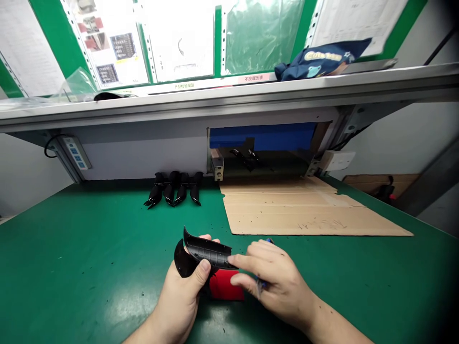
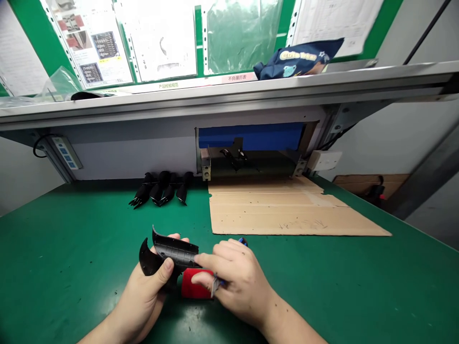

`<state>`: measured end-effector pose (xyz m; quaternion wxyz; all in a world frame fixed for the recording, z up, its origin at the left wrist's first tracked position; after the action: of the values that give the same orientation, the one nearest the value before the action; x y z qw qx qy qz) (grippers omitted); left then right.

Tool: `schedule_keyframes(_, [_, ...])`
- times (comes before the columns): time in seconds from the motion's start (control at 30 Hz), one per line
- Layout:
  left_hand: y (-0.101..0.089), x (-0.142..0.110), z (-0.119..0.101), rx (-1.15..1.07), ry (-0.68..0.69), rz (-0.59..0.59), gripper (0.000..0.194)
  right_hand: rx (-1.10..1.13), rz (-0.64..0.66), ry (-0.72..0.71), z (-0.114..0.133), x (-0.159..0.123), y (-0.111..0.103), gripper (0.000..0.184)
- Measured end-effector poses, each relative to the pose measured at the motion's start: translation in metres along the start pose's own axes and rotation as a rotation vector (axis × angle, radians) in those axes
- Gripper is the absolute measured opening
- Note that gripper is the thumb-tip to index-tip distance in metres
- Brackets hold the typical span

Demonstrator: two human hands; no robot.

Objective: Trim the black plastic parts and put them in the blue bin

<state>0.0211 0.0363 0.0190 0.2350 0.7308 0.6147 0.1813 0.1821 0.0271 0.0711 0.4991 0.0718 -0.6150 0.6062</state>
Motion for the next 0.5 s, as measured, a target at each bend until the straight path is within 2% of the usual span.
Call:
schedule_keyframes(0.1, [-0.005, 0.002, 0.003, 0.005, -0.002, -0.027, 0.053, 0.039, -0.099, 0.104, -0.006, 0.002, -0.01, 0.04])
schedule_keyframes(0.17, [-0.007, 0.003, 0.006, 0.02, -0.016, -0.021, 0.053, 0.06, -0.121, 0.124, -0.002, 0.003, -0.01, 0.035])
schedule_keyframes(0.27, [-0.004, 0.003, 0.011, 0.04, -0.053, 0.015, 0.047, 0.062, -0.019, 0.14, 0.006, 0.004, 0.001, 0.035])
schedule_keyframes(0.37, [-0.002, 0.002, 0.017, 0.019, -0.121, 0.01, 0.045, 0.164, 0.093, 0.243, 0.006, 0.003, 0.014, 0.021])
schedule_keyframes(0.43, [-0.002, 0.002, 0.022, -0.018, -0.171, -0.018, 0.044, 0.294, 0.048, 0.344, 0.002, 0.003, 0.016, 0.015])
schedule_keyframes(0.5, [-0.004, 0.003, 0.024, -0.089, -0.186, -0.068, 0.045, 0.381, -0.074, 0.429, 0.0, 0.002, 0.014, 0.01])
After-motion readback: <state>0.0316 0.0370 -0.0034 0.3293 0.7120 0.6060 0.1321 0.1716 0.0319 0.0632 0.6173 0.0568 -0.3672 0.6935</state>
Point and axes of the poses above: each hand's wrist, its own x-axis towards the middle knuckle, its own y-axis out of the palm, z = x × y, the point moved 6 cm from there along x, towards the middle knuckle
